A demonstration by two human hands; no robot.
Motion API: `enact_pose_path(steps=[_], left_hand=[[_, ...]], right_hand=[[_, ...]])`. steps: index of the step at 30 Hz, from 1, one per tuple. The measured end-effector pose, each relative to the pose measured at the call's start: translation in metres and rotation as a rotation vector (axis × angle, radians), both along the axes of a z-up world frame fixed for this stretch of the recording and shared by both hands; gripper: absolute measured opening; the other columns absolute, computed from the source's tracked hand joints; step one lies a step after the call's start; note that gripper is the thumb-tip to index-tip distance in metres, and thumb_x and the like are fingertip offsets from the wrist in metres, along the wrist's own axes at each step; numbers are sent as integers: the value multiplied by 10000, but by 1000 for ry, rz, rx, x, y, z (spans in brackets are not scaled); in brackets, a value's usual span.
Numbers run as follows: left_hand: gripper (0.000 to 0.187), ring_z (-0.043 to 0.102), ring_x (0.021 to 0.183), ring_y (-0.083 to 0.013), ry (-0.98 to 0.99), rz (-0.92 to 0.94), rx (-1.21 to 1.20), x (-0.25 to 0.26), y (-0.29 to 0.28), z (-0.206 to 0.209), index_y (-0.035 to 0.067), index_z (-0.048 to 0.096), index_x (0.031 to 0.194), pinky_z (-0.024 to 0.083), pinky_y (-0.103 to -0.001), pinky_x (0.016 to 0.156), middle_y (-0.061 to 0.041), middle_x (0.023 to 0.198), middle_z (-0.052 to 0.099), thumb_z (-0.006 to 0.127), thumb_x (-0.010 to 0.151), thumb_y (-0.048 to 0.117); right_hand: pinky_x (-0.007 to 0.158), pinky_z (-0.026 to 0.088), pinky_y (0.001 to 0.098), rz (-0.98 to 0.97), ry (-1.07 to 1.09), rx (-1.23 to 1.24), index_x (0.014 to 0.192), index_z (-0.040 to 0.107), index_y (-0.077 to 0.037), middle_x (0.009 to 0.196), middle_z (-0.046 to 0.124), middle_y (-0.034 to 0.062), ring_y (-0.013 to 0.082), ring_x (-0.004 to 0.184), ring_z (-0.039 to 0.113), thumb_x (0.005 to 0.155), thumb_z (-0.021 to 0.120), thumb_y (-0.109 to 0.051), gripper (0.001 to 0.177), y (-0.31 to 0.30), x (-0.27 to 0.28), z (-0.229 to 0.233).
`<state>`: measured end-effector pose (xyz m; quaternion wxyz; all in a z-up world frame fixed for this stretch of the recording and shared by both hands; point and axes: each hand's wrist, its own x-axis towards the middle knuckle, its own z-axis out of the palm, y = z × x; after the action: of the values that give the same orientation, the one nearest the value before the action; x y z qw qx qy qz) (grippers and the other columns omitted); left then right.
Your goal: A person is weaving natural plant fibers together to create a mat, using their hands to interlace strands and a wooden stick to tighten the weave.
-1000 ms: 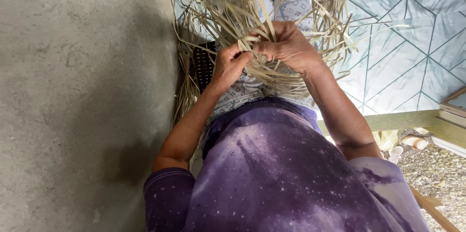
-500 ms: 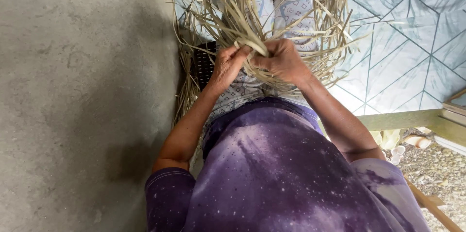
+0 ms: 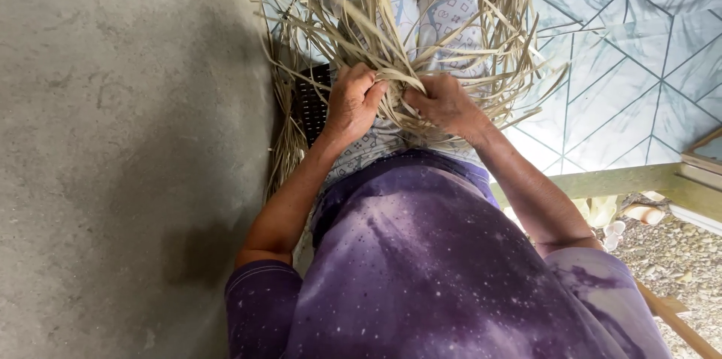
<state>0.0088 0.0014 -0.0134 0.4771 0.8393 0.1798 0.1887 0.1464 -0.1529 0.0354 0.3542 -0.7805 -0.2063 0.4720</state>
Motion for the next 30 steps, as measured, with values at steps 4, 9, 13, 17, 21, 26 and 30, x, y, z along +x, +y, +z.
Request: enact_pose_path(steps=[4, 9, 13, 17, 21, 26, 30], left_hand=[[146, 592, 834, -360, 12, -15, -14, -1, 1, -2, 51, 685, 863, 532, -433, 773, -125, 796, 601, 754, 920, 167], [198, 590, 821, -337, 51, -37, -73, -1, 2, -3, 70, 647, 804, 531, -425, 752, -121, 769, 575, 771, 895, 194], [250, 584, 773, -335, 41, 8, -105, 2, -3, 2, 67, 590, 745, 516, -412, 724, -132, 719, 540, 744, 906, 179], [216, 592, 722, -368, 62, 75, -153, 2, -5, -8, 44, 593, 716, 517, -441, 680, -165, 680, 538, 739, 846, 137], [175, 599, 720, -371, 41, 61, -179, 4, -4, -13, 35, 656, 778, 518, -424, 692, -177, 688, 549, 761, 860, 148], [80, 650, 804, -369, 51, -26, -209, 4, 3, -10, 68, 744, 913, 550, -409, 709, -163, 793, 643, 767, 868, 131], [132, 671, 800, -317, 96, -46, -343, 3, 8, 2, 63, 766, 998, 548, -403, 725, -165, 830, 668, 715, 890, 120]], right_hand=[[548, 463, 280, -89, 187, 67, 719, 682, -45, 608, 624, 60, 135, 597, 574, 967, 715, -192, 289, 7, 1, 22], [584, 479, 254, -62, 338, 163, 835, 767, -18, 654, 687, 127, 135, 591, 537, 972, 761, -179, 211, 5, 3, 12], [630, 450, 264, -118, 241, 241, 819, 766, -19, 660, 688, 109, 133, 630, 570, 880, 847, -100, 129, -3, -8, 2], [631, 482, 258, -118, 61, 256, 799, 791, -71, 613, 682, 72, 108, 607, 610, 839, 863, -78, 83, -6, -16, 11], [536, 426, 222, -35, 147, 279, 878, 790, -37, 560, 672, 74, 98, 500, 549, 855, 811, -22, 34, 3, -5, 14], [503, 438, 232, -227, 321, 314, 1022, 729, 38, 567, 589, 75, 108, 483, 503, 944, 676, -51, 130, 18, 2, 1], [505, 452, 247, -372, 335, 337, 1070, 701, 68, 561, 550, 73, 117, 521, 538, 906, 636, -38, 205, 21, -5, -2]])
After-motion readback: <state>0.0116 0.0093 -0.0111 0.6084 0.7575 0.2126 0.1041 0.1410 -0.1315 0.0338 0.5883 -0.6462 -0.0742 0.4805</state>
